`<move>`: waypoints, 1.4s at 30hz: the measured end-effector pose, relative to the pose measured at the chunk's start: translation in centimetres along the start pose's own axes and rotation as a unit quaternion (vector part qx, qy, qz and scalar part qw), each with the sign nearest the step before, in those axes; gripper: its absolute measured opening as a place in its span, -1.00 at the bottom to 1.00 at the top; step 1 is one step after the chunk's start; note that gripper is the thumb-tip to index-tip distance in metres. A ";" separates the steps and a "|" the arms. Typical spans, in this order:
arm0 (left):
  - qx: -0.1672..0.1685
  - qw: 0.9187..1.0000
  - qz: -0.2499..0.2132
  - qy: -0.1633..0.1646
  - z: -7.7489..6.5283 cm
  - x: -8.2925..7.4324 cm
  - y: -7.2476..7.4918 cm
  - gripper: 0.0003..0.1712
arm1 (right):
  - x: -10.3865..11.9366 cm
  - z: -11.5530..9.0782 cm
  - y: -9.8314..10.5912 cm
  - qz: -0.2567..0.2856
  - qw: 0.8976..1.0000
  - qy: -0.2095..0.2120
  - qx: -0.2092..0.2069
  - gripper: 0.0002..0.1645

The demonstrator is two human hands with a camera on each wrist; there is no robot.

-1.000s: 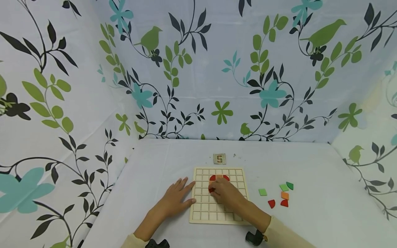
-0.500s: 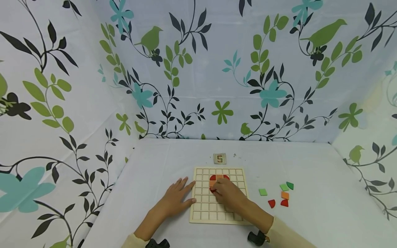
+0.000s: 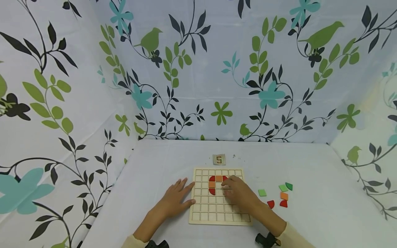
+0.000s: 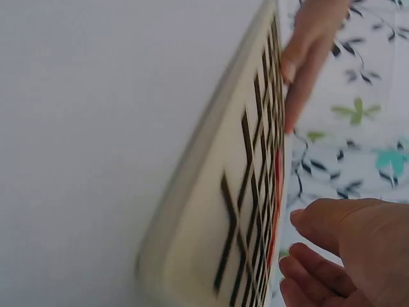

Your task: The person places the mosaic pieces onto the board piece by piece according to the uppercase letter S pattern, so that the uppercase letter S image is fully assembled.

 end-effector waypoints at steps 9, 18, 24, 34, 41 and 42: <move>0.009 1.000 -0.004 0.002 -0.2 -0.4 0.3 -0.17 | -6.4 -4.2 6.3 0.038 0.996 -0.065 -0.057 -0.56; 0.007 1.000 -0.006 0.009 -0.1 -0.1 0.1 -0.17 | -9.9 -7.7 7.6 0.075 0.990 -0.123 -0.008 -0.44; 0.005 1.000 -0.003 0.005 -0.1 -0.2 0.2 -0.18 | -10.5 -8.5 6.5 0.094 0.986 -0.134 0.012 -0.43; 0.003 1.000 -0.002 -0.004 -0.2 -0.4 0.4 -0.18 | -10.1 -8.5 6.2 0.079 0.990 -0.115 -0.001 -0.61; 0.005 1.000 0.002 0.001 0.0 -0.1 0.0 -0.18 | -10.2 -8.6 6.0 0.063 0.992 -0.108 -0.008 -0.71; 0.006 1.000 0.003 0.003 0.0 0.0 0.0 -0.18 | -10.1 -8.5 6.0 0.059 0.993 -0.106 -0.010 -0.72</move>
Point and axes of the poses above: each hand's wrist, its own z-axis towards the middle knuckle, its own y-axis out of the back of the hand, x = y × z, the point moved 10 cm from there along z, towards the middle knuckle, and after that the axes turned 10 degrees about y, right-handed, at the moved point
